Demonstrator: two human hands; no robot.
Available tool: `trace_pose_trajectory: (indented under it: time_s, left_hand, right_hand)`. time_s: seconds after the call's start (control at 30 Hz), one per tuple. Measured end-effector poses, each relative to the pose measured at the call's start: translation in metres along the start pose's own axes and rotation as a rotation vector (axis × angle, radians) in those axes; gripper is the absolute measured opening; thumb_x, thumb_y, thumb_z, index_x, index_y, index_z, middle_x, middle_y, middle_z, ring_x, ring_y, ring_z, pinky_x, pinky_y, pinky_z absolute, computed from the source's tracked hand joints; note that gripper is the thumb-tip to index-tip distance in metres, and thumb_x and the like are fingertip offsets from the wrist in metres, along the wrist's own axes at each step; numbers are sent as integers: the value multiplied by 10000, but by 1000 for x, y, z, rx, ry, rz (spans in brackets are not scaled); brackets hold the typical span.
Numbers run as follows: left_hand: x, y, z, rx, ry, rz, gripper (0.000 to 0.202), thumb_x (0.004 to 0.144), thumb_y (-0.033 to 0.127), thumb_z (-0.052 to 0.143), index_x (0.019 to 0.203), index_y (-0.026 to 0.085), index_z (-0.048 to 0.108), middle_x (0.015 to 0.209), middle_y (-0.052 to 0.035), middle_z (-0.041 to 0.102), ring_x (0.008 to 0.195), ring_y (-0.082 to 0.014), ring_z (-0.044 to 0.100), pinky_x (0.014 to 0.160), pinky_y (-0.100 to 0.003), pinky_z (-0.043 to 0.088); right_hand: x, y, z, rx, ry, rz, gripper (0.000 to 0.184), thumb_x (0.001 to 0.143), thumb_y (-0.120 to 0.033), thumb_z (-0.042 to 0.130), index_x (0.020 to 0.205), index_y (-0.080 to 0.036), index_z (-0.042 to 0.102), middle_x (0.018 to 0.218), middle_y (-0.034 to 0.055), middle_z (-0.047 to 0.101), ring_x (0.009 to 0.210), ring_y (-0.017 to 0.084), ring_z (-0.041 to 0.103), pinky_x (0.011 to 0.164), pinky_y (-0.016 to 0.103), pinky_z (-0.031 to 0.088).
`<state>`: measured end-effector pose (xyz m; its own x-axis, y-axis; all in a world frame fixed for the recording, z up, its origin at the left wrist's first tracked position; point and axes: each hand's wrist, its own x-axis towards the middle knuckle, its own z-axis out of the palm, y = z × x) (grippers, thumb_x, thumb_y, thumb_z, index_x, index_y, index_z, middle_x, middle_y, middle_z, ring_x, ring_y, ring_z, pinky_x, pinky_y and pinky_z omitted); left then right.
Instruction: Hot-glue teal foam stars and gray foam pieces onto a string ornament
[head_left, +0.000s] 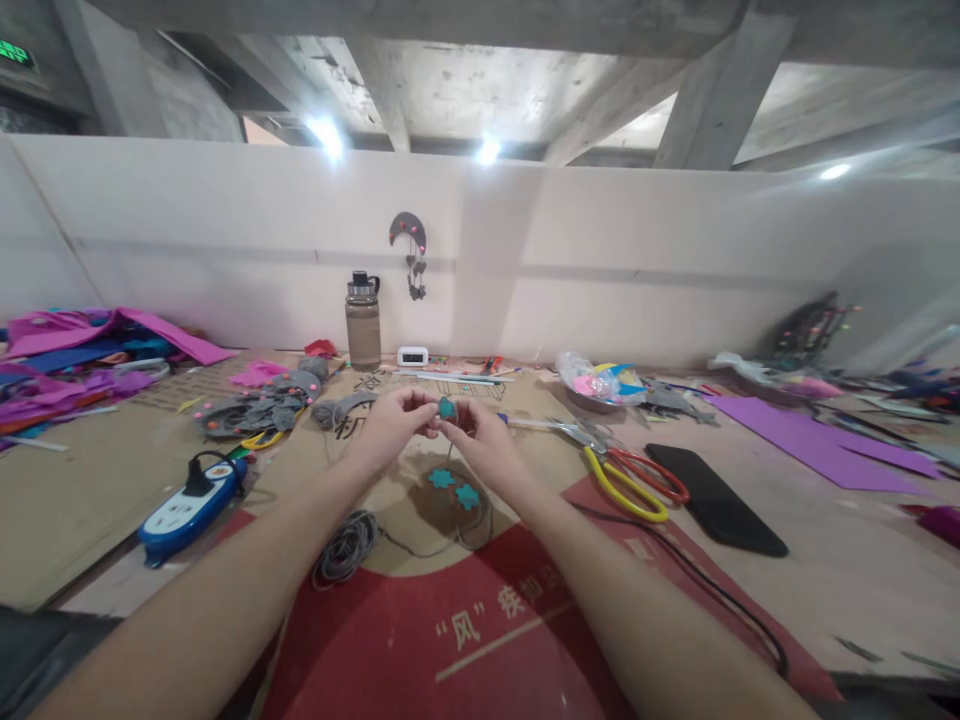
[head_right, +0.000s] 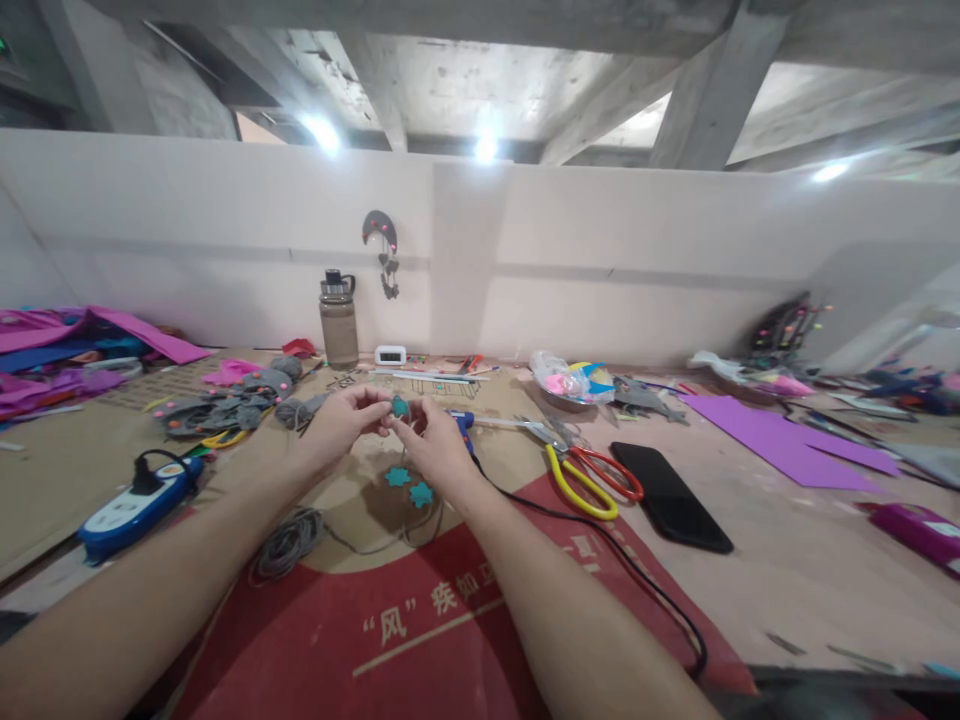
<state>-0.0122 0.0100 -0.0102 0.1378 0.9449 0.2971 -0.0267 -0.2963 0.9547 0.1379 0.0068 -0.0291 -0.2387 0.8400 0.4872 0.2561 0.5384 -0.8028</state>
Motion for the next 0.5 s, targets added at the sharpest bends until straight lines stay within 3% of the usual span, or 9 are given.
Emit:
trace_pose_trajectory:
  time_s: [0.27,0.5]
  left_hand:
    - [0,2,3,-59,-8,-41,221,673,260,662,838,132,593,636,-12,615,578,-114,578,594,-279,505]
    - [-2,4,5,-52,-27,-45,227,666,278,668,828,133,602,636,-20,628,571,-119,588,594,-287,516]
  right_hand:
    - [0,5,0,-39,99,-9,200,821,-349,455,761,-183,550,644,-17,514,604,131,457,576,252,360]
    - [-2,1,-3,-145,127,-56,203,823,-334,440,749,-190,563,645,-7,534,601,138,459,571,257,344]
